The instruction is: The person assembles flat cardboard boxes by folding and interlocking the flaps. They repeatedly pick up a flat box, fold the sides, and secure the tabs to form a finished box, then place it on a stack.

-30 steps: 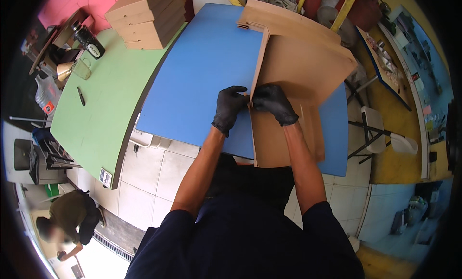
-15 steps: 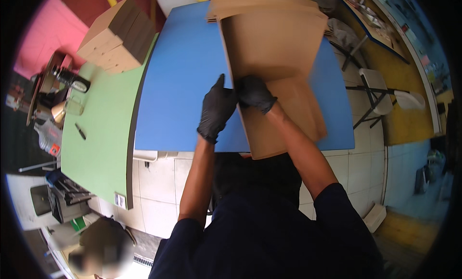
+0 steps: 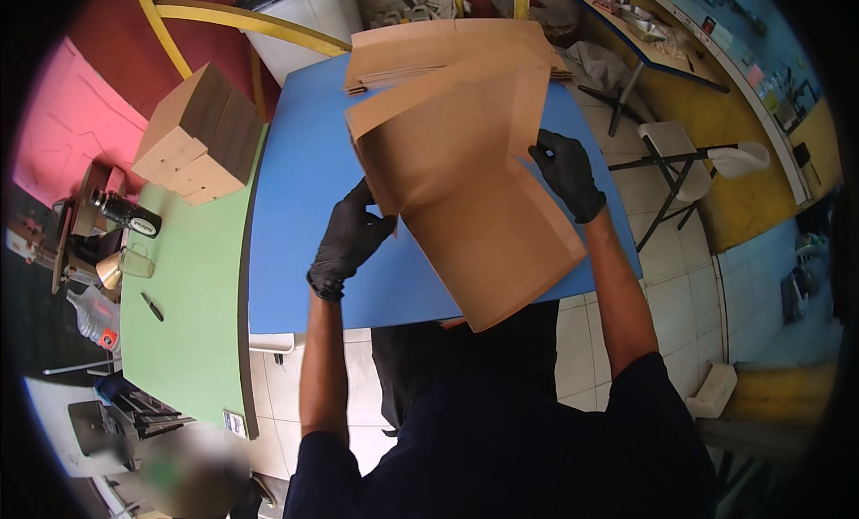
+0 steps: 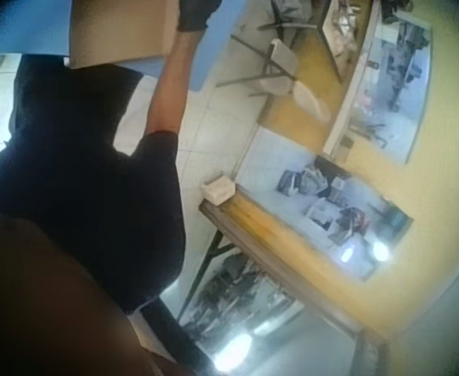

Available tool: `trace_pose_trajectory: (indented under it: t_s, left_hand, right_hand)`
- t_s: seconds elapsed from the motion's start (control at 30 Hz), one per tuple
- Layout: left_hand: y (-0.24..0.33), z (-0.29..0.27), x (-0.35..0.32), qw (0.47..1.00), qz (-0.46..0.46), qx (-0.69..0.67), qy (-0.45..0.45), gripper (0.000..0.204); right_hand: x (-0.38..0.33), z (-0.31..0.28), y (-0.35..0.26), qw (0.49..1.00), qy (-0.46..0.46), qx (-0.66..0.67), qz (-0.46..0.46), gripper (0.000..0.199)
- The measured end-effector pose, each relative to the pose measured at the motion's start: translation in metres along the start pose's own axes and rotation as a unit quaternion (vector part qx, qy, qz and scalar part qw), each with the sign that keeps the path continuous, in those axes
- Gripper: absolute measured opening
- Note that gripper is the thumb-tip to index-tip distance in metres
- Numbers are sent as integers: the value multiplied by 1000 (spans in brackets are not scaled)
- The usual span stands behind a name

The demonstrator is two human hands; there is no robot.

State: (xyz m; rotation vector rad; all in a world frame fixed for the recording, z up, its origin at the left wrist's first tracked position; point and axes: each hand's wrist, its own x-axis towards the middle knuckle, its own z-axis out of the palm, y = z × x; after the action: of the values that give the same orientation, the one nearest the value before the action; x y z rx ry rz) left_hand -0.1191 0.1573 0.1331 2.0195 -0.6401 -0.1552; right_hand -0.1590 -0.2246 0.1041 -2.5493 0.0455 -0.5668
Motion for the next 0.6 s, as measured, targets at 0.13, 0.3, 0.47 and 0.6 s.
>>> trace_pose_trajectory:
  t_s: [0.13, 0.3, 0.47, 0.6]
  left_hand:
    - [-34, -21, 7, 965, 95, 242, 34, 41]
    - [-65, 3, -1, 875, 180, 444, 73, 69]
    - [-51, -1, -65, 969, 34, 245, -18, 79]
    - [-42, 43, -113, 977, 4, 213, -28, 74]
  right_hand:
    - [-13, 1, 19, 989, 3, 120, -83, 30]
    - [-55, 25, 10, 971, -12, 236, -37, 35]
    - [-105, -20, -32, 916, -40, 388, 92, 58]
    - [-143, -36, -62, 976, -101, 191, -18, 78]
